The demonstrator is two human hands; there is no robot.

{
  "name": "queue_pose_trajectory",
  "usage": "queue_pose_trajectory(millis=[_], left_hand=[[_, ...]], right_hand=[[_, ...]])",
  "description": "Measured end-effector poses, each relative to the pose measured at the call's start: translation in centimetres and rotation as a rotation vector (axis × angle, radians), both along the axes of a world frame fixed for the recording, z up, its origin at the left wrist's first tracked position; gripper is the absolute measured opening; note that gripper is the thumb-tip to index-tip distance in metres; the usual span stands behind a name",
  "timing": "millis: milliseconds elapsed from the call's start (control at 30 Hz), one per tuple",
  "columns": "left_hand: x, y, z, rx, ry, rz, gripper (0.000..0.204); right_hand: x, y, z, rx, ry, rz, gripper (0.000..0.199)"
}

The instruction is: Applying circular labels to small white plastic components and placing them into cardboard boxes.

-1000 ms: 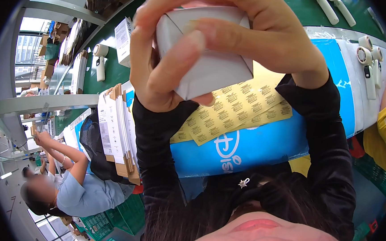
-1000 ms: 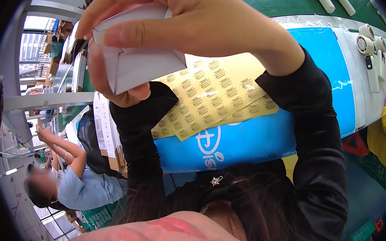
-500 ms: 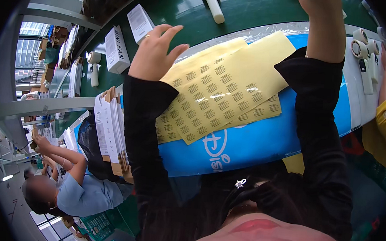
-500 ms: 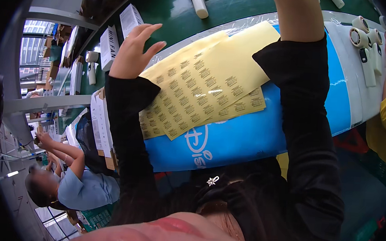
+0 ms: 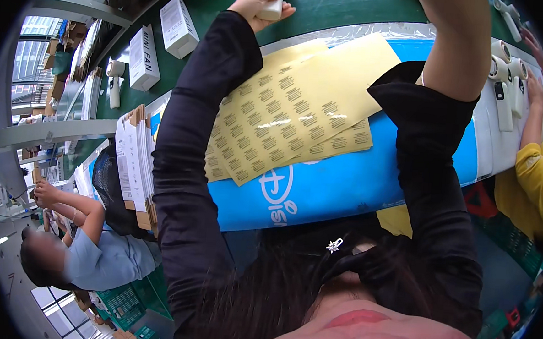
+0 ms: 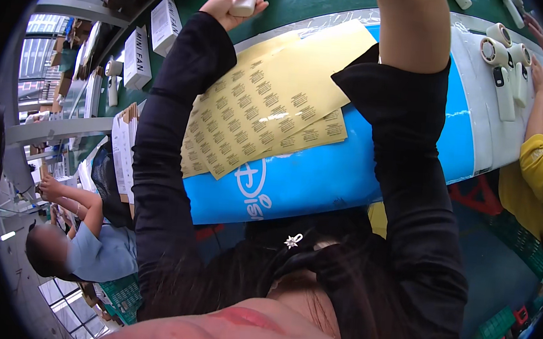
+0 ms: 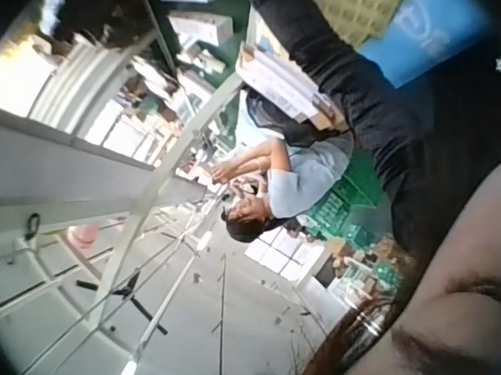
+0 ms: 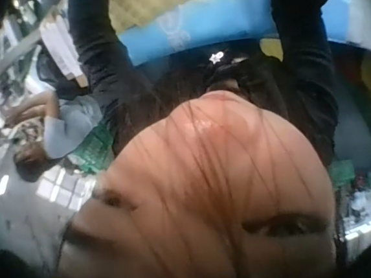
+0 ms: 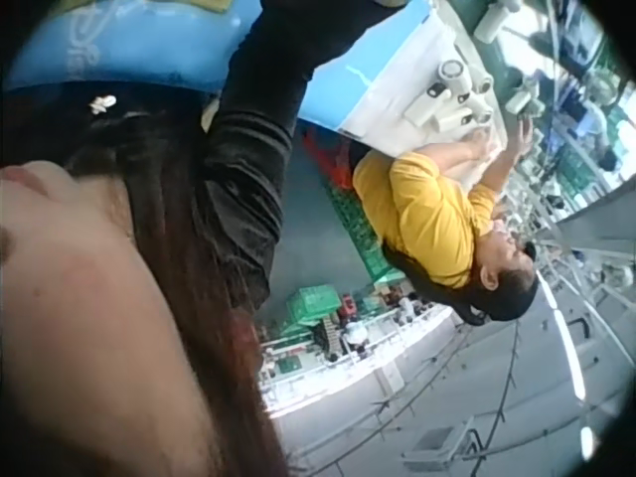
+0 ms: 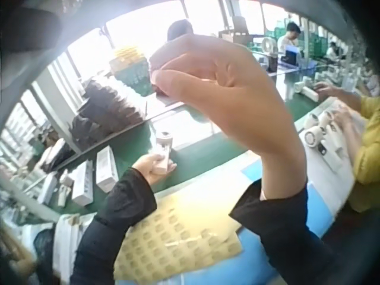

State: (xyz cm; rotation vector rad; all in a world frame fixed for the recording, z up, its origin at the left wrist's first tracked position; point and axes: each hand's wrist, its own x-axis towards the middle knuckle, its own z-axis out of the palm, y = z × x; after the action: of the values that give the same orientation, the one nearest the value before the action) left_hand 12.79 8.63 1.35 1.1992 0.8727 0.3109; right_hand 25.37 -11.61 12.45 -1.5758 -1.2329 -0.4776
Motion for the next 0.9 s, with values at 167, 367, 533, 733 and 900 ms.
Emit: queue_pose_trajectory(millis=[167, 367, 533, 733, 900], left_hand=[[-6.4, -5.5, 1.3, -0.553, -0.538, -0.030, 0.035], [-11.3, -11.5, -1.6, 0.141, -0.560, -0.332, 0.041], [-12.7, -10.6, -2.6, 0.137, -0.565, -0.293, 0.038], [-12.5, -11.0, -2.7, -0.020, -0.567, -0.232, 0.039], [-12.4, -11.0, -2.5, -0.006, -0.544, -0.249, 0.043]], right_hand=[[-5.0, -1.4, 1.7, -0.043, -0.021, 0.236, 0.014], [-9.2, -3.2, 1.7, -0.177, 0.053, 0.327, 0.012], [-10.0, -4.7, -4.2, -0.818, 0.695, 0.050, 0.010], [-11.9, -6.7, -10.4, -0.744, 0.229, 0.321, 0.025], [-13.7, -7.2, -10.4, -0.508, 0.259, 0.205, 0.005]])
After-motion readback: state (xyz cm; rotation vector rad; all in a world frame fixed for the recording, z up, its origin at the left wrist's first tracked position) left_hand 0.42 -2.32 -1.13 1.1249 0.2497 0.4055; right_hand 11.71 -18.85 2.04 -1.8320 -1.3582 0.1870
